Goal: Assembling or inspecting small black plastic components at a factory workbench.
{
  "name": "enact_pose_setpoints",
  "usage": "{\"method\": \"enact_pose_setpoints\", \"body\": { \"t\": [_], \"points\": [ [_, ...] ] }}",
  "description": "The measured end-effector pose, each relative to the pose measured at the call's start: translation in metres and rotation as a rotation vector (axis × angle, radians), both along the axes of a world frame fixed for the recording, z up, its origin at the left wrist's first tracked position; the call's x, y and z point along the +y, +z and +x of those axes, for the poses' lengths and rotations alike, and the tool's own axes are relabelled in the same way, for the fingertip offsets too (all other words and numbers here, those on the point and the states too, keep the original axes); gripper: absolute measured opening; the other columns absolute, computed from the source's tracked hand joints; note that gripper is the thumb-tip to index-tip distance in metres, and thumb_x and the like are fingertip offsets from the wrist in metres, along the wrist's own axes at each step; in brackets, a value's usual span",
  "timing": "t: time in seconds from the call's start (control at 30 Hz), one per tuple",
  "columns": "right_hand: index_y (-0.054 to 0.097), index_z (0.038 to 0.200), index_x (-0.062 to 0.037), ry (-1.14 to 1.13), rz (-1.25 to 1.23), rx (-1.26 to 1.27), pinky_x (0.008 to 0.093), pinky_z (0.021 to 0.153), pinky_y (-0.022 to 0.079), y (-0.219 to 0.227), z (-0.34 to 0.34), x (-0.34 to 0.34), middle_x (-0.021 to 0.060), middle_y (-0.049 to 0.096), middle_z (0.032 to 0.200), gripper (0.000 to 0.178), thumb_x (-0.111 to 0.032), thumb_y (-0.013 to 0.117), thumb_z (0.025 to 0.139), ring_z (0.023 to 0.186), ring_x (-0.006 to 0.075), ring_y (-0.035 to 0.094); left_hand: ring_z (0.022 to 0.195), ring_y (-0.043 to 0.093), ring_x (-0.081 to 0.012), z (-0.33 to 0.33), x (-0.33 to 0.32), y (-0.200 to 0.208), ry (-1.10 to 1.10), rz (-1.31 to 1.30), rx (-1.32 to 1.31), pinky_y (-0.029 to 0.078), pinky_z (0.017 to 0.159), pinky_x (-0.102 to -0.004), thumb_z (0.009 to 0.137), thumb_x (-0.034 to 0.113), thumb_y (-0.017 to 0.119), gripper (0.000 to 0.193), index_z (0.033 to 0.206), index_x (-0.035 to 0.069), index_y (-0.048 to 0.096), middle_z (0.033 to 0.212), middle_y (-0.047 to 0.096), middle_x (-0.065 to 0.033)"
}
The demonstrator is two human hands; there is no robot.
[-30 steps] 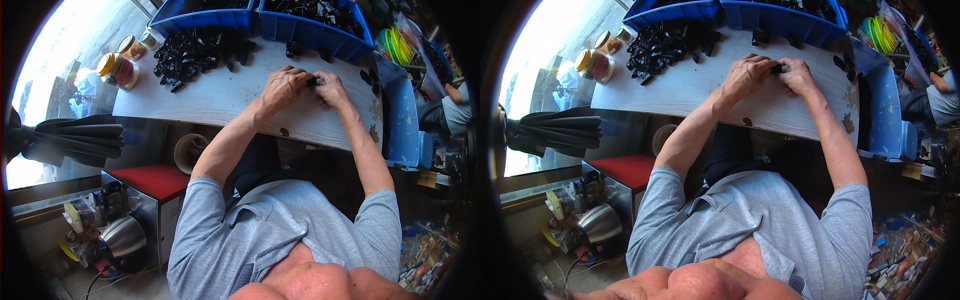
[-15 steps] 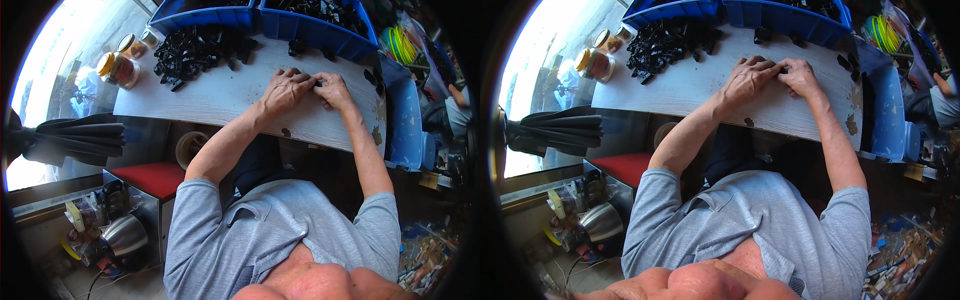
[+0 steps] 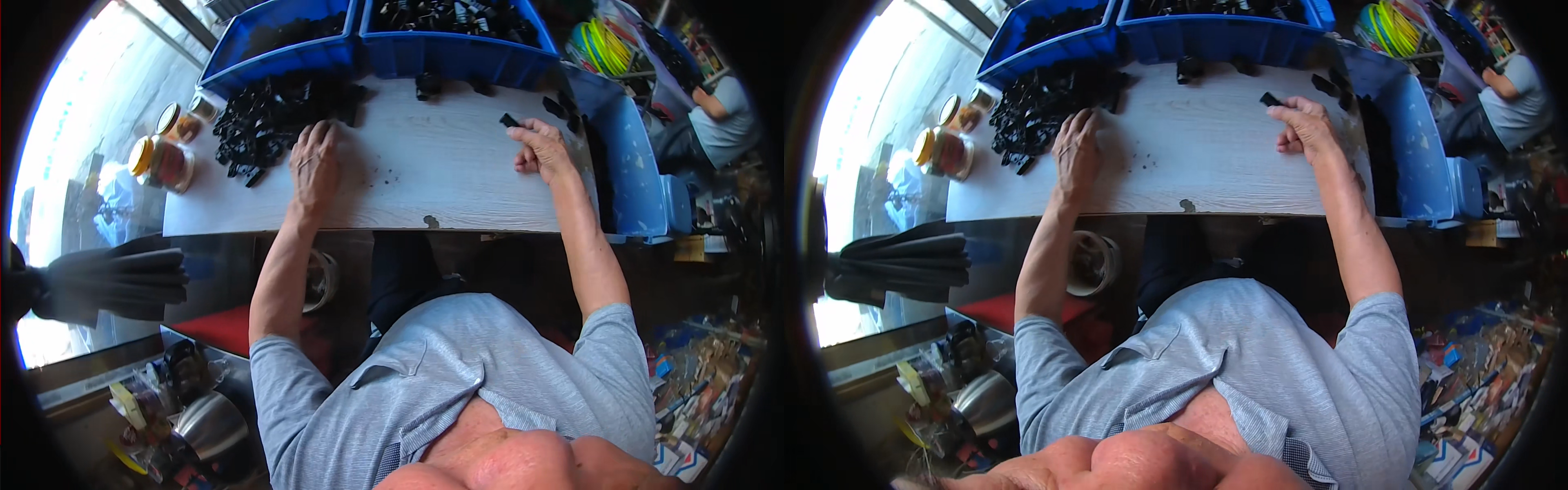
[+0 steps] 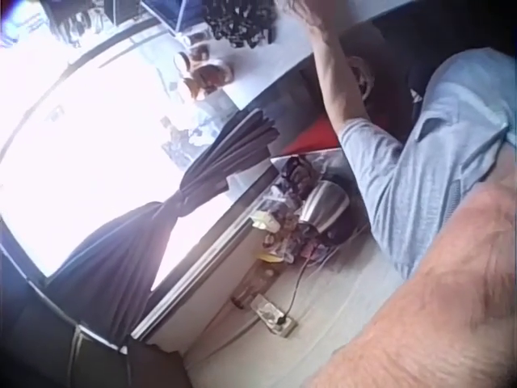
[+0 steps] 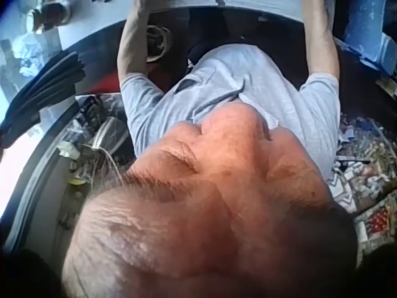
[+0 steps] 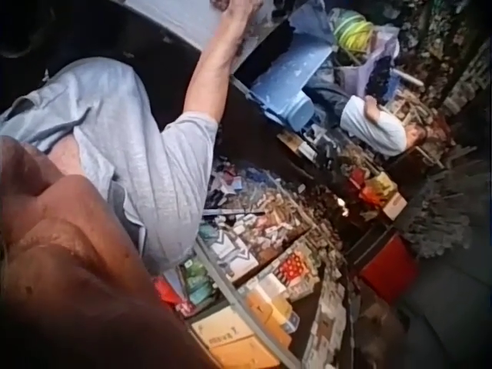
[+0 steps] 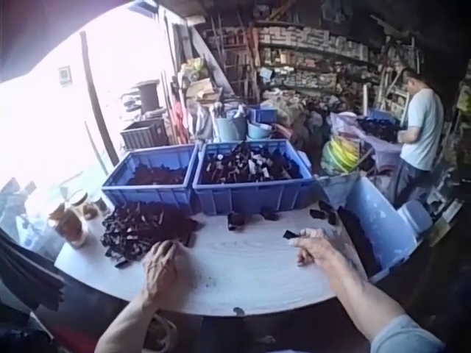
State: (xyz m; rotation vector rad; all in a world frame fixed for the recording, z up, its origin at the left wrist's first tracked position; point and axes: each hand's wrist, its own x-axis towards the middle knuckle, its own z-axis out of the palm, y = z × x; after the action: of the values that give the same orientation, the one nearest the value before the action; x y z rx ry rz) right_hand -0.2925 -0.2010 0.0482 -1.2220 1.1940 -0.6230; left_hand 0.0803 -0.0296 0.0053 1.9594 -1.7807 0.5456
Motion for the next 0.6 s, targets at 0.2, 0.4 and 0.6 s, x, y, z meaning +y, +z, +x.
{"method": "enact_pose_setpoints", "body": {
  "t": [0.2, 0.4, 0.6],
  "points": [
    [0.069, 0.113, -0.0076, -0.449, -0.003, -0.022, 0.0363, 0.052, 0.06, -0.004, -0.078, -0.04, 0.0, 0.048, 0.055, 0.032, -0.021, 0.08, 0.086, 0.052, 0.0184, 0.062, 0.124, 0.059, -0.0369, -0.026, 0.006, 0.007, -0.173, 0.02, 0.088, 0.051, 0.101, -0.0455, 0.076, -0.006, 0.067, 0.051, 0.125, 0.004, 0.064, 0.129, 0.064, -0.0153],
    [0.069, 0.108, -0.0075, -0.791, -0.032, 0.039, 0.0394, 0.054, 0.06, -0.017, -0.13, -0.073, 0.0055, 0.051, 0.059, 0.031, -0.019, 0.082, 0.083, 0.05, 0.0215, 0.059, 0.119, 0.062, -0.0363, -0.024, 0.003, 0.01, -0.211, 0.003, 0.184, 0.052, 0.099, -0.0429, 0.081, -0.009, 0.066, 0.042, 0.121, 0.002, 0.069, 0.128, 0.065, -0.0141],
    [0.062, 0.121, -0.0093, -0.711, -0.167, 0.039, 0.0395, 0.053, 0.058, 0.003, -0.102, -0.069, 0.0068, 0.053, 0.063, 0.052, -0.021, 0.086, 0.077, 0.051, 0.0227, 0.059, 0.113, 0.064, -0.0348, -0.039, -0.008, 0.013, -0.266, -0.019, 0.165, 0.054, 0.094, -0.0424, 0.085, -0.004, 0.068, 0.035, 0.119, 0.002, 0.069, 0.12, 0.068, -0.0156]
  ]
}}
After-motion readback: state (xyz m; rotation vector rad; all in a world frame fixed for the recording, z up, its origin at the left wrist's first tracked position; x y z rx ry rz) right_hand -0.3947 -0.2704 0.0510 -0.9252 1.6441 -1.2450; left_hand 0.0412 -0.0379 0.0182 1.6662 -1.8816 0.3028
